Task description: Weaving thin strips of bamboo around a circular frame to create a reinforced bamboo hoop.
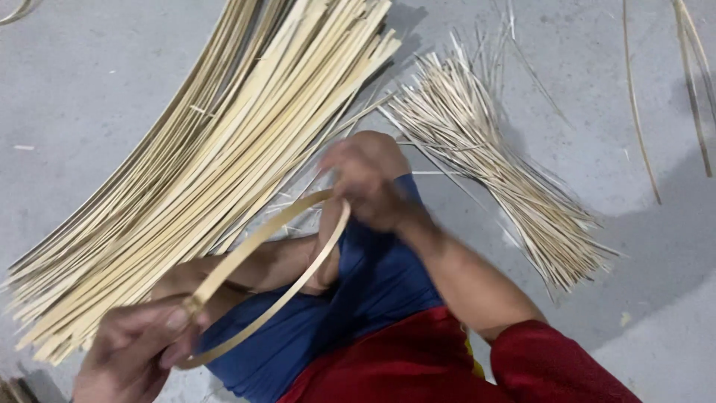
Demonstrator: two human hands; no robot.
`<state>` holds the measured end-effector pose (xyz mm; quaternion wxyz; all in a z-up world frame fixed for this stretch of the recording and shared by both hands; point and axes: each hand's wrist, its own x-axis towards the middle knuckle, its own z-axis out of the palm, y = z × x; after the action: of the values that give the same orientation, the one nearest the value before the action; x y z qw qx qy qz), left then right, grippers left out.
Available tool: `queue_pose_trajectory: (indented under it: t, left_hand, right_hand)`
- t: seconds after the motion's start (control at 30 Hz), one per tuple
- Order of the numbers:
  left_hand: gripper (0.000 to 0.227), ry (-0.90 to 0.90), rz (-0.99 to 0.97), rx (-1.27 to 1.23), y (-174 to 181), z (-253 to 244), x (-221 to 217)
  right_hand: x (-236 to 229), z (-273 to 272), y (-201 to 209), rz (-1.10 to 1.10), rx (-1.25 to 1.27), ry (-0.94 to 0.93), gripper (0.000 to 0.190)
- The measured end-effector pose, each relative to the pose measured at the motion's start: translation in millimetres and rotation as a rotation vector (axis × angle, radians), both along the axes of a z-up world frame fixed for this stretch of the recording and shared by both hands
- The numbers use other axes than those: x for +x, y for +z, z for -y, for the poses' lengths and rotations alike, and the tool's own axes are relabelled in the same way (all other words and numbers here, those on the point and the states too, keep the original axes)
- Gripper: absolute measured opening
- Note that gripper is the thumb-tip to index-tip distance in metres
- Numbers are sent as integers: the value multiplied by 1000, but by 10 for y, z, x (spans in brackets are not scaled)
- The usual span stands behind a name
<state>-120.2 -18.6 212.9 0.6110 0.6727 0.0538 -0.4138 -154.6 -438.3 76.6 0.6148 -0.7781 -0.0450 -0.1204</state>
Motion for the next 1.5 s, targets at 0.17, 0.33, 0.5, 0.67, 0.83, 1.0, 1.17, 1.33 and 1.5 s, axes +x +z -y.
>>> queue_pose_trajectory:
  t: [0.17, 0.33, 0.5, 0.67, 0.83, 1.0, 1.17, 1.33, 1.5]
  left_hand:
    - [26, 83, 142, -24, -565, -655, -275]
    - [17, 206, 326, -43, -649, -651, -305]
    - [23, 187, -28, 247, -688, -978, -302]
    - [26, 173, -48, 282, -664, -1057, -370]
    - [29, 201, 61, 66, -156, -454, -294]
    - [30, 96, 313, 134, 213, 604, -12]
    - [26, 117, 648, 190, -156, 758, -196]
    - [22, 380, 535, 29, -404, 697, -556]
    - [22, 425, 607, -47, -324, 733, -586]
  right_hand:
    - [-761, 2442, -1820, -236, 401, -712, 17]
    - [-1629, 3599, -2066, -967, -558, -943, 15]
    - [-1732, 3983, -2427, -858, -712, -727, 25]
    - [-1377, 3641, -1897, -1205, -767, -692, 33]
    - [-1005, 2899, -1068, -772, -187, -699, 34]
    - [-359, 1292, 326, -280, -344, -350, 21]
    - [-130, -450, 1018, 112, -286, 95, 27]
    - [-125, -1296, 1153, -328, 168, 214, 13]
    - [-151, -1387, 1165, -293, 94, 227, 3]
